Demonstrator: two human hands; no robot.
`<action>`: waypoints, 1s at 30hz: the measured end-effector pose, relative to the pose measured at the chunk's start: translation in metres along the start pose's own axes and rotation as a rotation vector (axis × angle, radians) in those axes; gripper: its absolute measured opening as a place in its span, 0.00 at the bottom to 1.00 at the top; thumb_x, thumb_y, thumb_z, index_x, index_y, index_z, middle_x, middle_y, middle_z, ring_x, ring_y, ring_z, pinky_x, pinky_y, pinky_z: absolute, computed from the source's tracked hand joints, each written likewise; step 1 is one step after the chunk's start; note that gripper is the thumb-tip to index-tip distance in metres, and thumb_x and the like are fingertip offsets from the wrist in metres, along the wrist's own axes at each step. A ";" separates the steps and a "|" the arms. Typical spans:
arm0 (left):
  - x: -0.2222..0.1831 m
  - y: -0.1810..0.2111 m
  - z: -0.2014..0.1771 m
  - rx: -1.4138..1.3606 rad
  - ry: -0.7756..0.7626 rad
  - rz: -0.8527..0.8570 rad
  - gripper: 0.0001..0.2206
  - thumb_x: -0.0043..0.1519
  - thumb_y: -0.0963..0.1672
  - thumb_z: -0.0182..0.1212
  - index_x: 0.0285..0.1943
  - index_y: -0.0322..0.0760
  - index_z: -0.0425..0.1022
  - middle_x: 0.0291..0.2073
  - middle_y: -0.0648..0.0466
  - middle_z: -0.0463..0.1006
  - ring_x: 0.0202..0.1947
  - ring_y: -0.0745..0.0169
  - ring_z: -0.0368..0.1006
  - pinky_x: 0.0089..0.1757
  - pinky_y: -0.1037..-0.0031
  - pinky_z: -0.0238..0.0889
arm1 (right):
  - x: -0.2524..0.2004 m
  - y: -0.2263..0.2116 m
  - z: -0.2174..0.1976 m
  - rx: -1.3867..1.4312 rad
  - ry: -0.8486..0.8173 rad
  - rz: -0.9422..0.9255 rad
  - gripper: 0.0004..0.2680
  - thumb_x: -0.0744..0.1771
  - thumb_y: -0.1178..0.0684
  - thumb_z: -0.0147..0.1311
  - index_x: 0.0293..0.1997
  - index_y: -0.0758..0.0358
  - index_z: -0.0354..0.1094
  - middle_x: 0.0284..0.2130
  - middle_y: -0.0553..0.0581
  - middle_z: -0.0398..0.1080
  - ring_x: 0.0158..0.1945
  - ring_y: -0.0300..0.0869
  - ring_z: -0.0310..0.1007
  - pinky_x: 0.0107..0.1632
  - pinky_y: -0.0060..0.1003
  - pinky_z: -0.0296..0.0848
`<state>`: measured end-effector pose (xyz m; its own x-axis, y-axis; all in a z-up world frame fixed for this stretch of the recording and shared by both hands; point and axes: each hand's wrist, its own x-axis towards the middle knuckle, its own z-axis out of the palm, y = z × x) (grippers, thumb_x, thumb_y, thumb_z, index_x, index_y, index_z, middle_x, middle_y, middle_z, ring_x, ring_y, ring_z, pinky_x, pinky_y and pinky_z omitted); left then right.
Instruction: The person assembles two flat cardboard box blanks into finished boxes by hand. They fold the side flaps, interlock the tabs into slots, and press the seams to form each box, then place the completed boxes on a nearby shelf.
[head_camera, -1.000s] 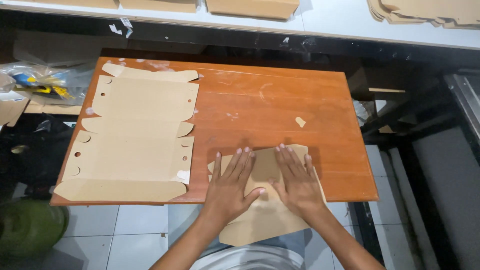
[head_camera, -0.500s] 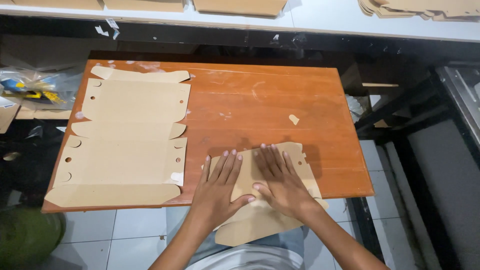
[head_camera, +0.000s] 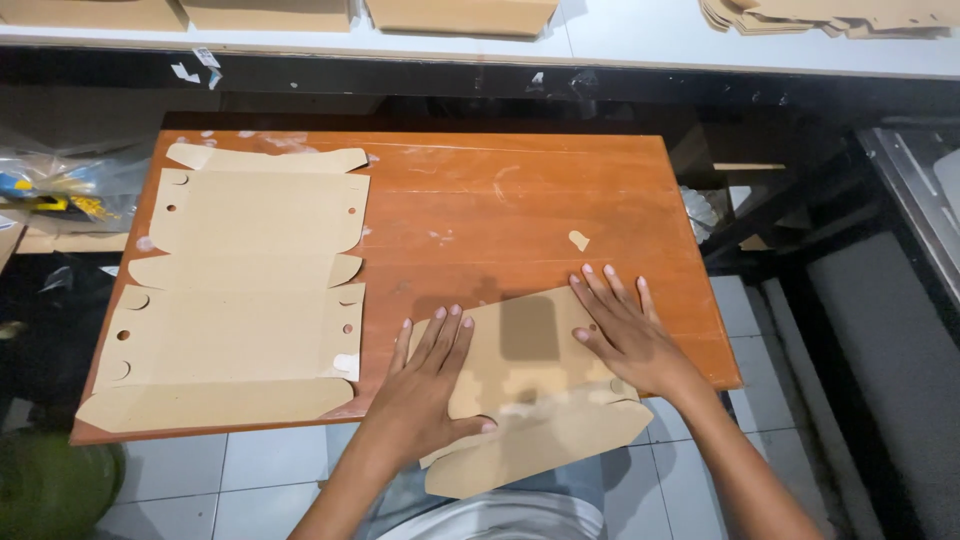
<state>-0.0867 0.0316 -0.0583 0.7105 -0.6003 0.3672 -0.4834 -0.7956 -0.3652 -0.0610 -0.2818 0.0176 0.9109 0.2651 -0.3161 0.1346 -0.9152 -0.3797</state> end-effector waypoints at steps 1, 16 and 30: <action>0.002 -0.004 -0.006 0.002 0.005 0.004 0.74 0.43 0.84 0.48 0.82 0.35 0.34 0.81 0.52 0.38 0.81 0.56 0.31 0.74 0.54 0.22 | -0.001 0.009 0.004 0.001 0.006 0.002 0.27 0.70 0.33 0.27 0.79 0.43 0.28 0.79 0.46 0.24 0.80 0.42 0.13 0.74 0.53 0.11; 0.069 -0.060 -0.049 -0.569 0.499 -0.443 0.10 0.63 0.45 0.70 0.52 0.44 0.82 0.48 0.58 0.75 0.52 0.52 0.72 0.52 0.63 0.64 | -0.007 0.068 0.043 0.764 0.890 -0.038 0.06 0.70 0.51 0.56 0.41 0.59 0.78 0.30 0.53 0.77 0.31 0.35 0.73 0.42 0.30 0.73; -0.045 -0.023 -0.098 -1.121 -0.589 -0.932 0.16 0.61 0.53 0.58 0.58 0.61 0.74 0.47 0.71 0.77 0.38 0.72 0.75 0.38 0.77 0.72 | -0.070 0.031 0.061 0.693 0.771 0.216 0.07 0.69 0.52 0.52 0.43 0.62 0.76 0.32 0.50 0.74 0.34 0.34 0.67 0.37 0.29 0.63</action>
<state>-0.1578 0.0694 0.0174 0.9259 0.0197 -0.3772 0.2932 -0.6670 0.6849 -0.1444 -0.3107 -0.0251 0.9227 -0.3697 0.1090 -0.0905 -0.4826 -0.8711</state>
